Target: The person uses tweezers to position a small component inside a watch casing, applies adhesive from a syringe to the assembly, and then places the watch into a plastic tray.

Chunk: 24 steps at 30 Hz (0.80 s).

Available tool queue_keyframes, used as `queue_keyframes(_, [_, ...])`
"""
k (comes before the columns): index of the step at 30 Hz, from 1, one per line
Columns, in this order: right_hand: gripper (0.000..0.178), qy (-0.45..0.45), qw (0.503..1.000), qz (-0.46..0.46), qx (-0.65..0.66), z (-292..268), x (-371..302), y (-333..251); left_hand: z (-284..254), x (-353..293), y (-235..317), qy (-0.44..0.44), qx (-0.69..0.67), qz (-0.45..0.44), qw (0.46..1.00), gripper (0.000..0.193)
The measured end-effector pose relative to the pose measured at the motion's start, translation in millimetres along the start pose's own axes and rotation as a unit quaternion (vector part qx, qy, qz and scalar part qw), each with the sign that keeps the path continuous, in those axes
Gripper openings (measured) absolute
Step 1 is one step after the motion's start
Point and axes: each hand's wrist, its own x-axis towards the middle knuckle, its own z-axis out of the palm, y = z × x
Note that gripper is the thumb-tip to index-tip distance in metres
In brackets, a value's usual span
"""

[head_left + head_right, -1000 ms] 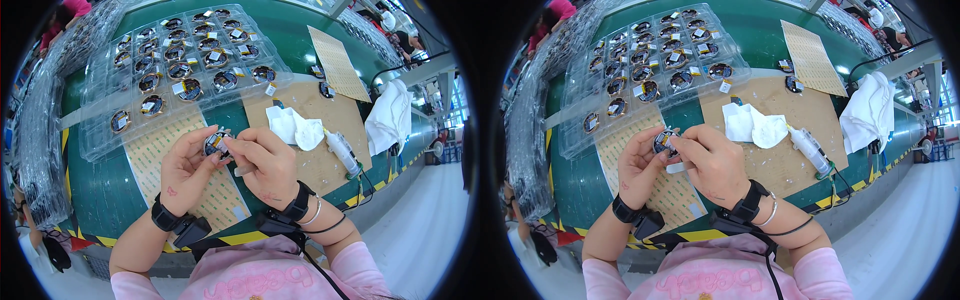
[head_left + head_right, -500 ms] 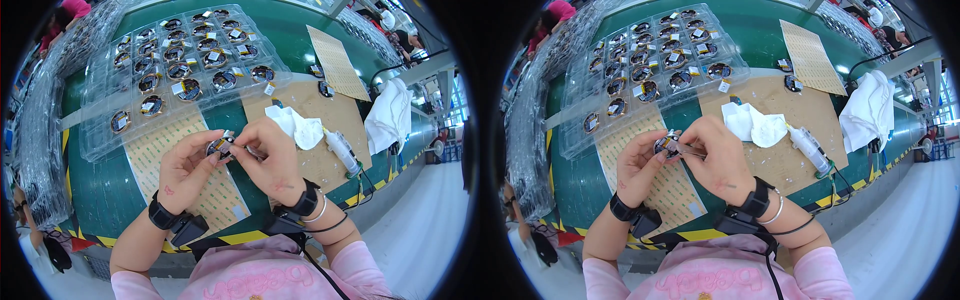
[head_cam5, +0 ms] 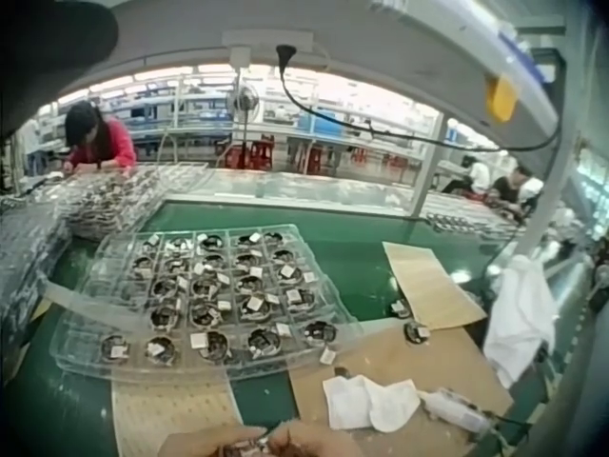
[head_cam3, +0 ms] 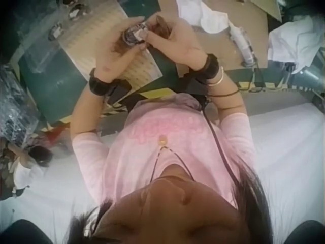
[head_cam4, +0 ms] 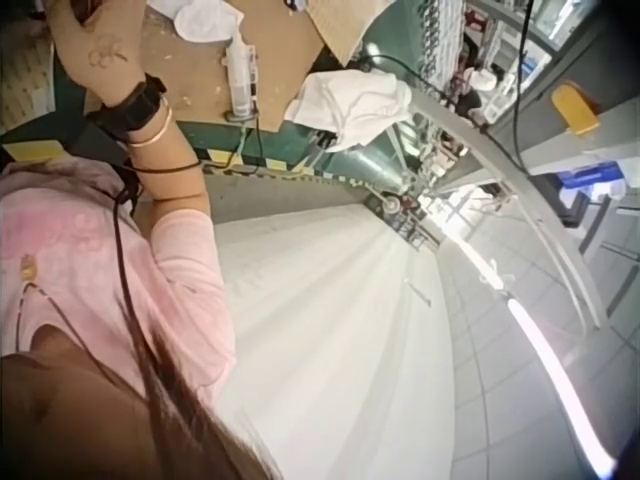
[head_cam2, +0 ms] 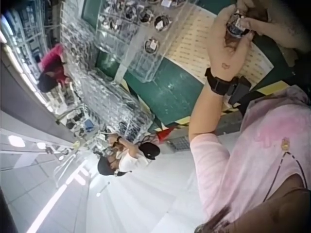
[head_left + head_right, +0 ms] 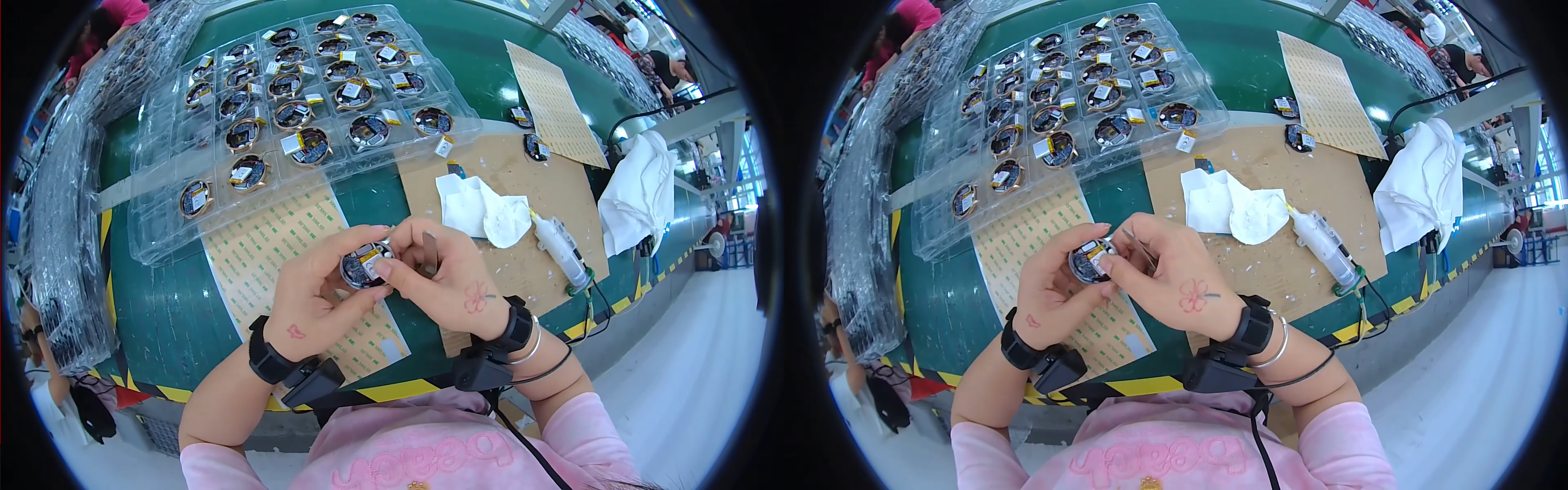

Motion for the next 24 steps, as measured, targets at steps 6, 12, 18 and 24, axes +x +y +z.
queue_keyframes(6, [0.016, -0.071, 0.997, -0.005, -0.022, -10, 2, -6, -2, -4, -6, 0.011, -0.007, 0.039, 0.999, 0.055])
queue_keyframes(12, [0.019, -0.082, 0.995, -0.005, -0.059, -11, -1, -11, -2, -6, -5, 0.017, 0.018, 0.026, 0.999, 0.053])
queue_keyframes(18, [0.017, -0.069, 0.996, -0.026, -0.042, -7, -4, 1, -4, -7, -2, -0.033, 0.108, 0.092, 0.989, 0.056])
queue_keyframes(24, [0.016, -0.132, 0.979, 0.043, 0.148, -14, 0, 0, 5, -6, -7, 0.001, -0.03, 0.084, 0.996, 0.058])
